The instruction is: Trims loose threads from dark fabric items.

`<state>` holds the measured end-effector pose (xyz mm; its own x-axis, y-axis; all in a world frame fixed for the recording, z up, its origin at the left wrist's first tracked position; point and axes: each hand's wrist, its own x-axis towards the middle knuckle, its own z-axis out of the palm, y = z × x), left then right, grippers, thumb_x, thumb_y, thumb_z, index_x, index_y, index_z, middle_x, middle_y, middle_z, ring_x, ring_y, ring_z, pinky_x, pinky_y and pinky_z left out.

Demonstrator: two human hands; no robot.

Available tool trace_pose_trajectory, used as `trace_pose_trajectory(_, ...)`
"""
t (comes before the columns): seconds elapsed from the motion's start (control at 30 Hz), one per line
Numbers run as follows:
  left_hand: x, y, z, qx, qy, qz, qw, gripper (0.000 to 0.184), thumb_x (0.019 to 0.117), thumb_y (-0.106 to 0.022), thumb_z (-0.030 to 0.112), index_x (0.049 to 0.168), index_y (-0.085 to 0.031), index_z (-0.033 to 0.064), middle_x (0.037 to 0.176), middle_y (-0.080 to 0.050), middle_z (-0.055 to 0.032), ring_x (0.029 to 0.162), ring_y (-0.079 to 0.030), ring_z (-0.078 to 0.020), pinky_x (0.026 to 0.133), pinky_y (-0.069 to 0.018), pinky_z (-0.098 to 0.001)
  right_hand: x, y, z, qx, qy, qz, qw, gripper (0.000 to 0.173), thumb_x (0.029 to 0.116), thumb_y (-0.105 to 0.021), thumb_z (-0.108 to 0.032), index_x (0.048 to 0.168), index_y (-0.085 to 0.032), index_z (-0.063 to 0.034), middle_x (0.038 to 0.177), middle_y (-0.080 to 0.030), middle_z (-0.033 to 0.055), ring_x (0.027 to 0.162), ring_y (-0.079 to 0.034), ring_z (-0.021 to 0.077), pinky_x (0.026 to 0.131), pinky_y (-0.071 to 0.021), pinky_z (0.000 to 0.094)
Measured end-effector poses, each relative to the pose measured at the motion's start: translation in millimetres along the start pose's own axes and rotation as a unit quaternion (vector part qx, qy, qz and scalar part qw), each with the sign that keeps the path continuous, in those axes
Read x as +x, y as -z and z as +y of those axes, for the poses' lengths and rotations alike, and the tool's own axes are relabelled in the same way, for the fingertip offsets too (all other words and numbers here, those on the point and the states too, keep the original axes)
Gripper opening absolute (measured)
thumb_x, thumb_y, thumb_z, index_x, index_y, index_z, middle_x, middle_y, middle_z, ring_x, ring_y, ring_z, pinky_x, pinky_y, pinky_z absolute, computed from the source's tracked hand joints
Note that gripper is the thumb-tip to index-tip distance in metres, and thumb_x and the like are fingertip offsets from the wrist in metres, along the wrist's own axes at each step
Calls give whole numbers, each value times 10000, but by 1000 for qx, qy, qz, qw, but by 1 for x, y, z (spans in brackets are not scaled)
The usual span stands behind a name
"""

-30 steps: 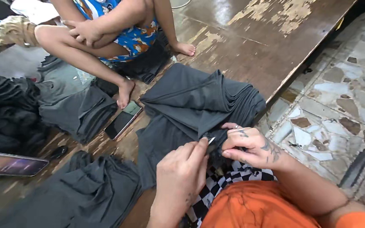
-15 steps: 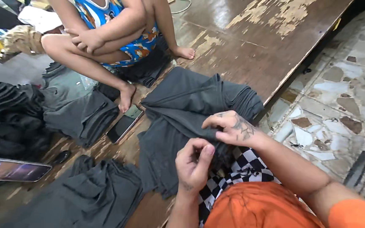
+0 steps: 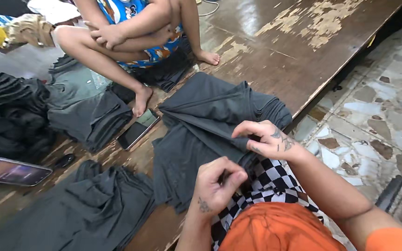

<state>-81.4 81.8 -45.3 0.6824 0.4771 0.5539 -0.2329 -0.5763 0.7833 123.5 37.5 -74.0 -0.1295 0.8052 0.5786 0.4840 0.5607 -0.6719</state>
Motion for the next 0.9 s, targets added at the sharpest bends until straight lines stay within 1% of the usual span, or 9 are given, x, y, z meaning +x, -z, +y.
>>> trace_pose_trajectory(0.13, -19, 15, 3, -41, 1, -67, 997, 333, 1018, -621, 376, 894, -655, 69, 747, -591, 34, 682, -544, 42, 614, -435, -105, 19, 9, -22, -180, 108, -49, 976, 219, 925, -564, -46, 1039, -751, -51, 875, -736, 110, 827, -716, 263, 732, -576, 421)
trace_pose_trajectory(0.2, -27, 20, 2, 2, 34, -42, 999, 348, 1031, -585, 420, 1023, -702, 93, 777, -618, 77, 681, -533, 84, 621, -440, -85, 34, 39, -10, -250, 97, 40, 963, 237, 940, -554, -50, 1044, -767, -52, 945, -752, 137, 894, -731, 283, 803, -591, 461)
trace_pose_trajectory(0.33, -35, 19, -3, 77, 90, 107, 987, 256, 1000, -643, 294, 841, -659, 94, 754, -604, 100, 701, -552, 77, 636, -462, -101, 45, 87, -4, -300, 22, 187, 935, 251, 1022, -528, -113, 1118, -719, 18, 1019, -713, 180, 940, -689, 264, 866, -561, 414)
trace_pose_trajectory(0.43, -39, 19, -2, 87, 135, 166, 973, 211, 981, -608, 135, 1112, -673, -16, 818, -623, 104, 680, -537, 72, 609, -457, -116, 23, 41, -35, -245, 108, 85, 960, 282, 1007, -549, -225, 1045, -755, -37, 983, -739, 119, 966, -689, 229, 870, -558, 393)
trace_pose_trajectory(0.57, -36, 19, -6, 29, 138, 205, 968, 150, 1016, -555, 140, 984, -687, 77, 777, -624, 152, 608, -513, 77, 542, -428, -112, -14, -23, -50, -126, 136, -164, 969, 278, 1003, -596, -280, 1002, -745, -45, 1078, -746, 163, 1113, -698, 352, 1043, -501, 540)
trace_pose_trajectory(0.63, -29, 18, -4, 11, 132, 199, 971, 198, 1044, -534, 177, 959, -697, 104, 755, -615, 165, 606, -515, 85, 537, -425, -99, -25, -23, -61, -59, 175, -203, 962, 307, 1015, -553, -305, 961, -758, -82, 882, -740, 93, 866, -727, 257, 821, -577, 440)
trace_pose_trajectory(0.7, -23, 13, -1, -6, 134, 194, 972, 219, 1053, -516, 174, 975, -703, 89, 753, -618, 163, 613, -521, 84, 547, -431, -102, -26, -8, -70, -20, 176, -141, 974, 325, 1047, -517, -282, 933, -732, -66, 796, -710, 90, 732, -692, 211, 659, -557, 356)
trace_pose_trajectory(0.8, -11, 6, 1, 19, 137, 140, 981, 267, 1051, -544, 255, 1046, -690, 32, 749, -609, 129, 644, -524, 83, 597, -448, -122, -17, 12, -67, -46, 155, -9, 987, 301, 1068, -523, -252, 959, -701, -35, 834, -717, 125, 795, -693, 190, 748, -554, 302)
trace_pose_trajectory(0.9, 14, 2, 7, 120, 242, -9, 963, 297, 979, -631, 228, 1073, -688, -48, 825, -674, -54, 724, -620, -66, 699, -532, -258, -13, 16, -62, -62, 161, 39, 984, 231, 1052, -559, -214, 990, -692, -36, 850, -710, 124, 834, -689, 164, 788, -550, 266)
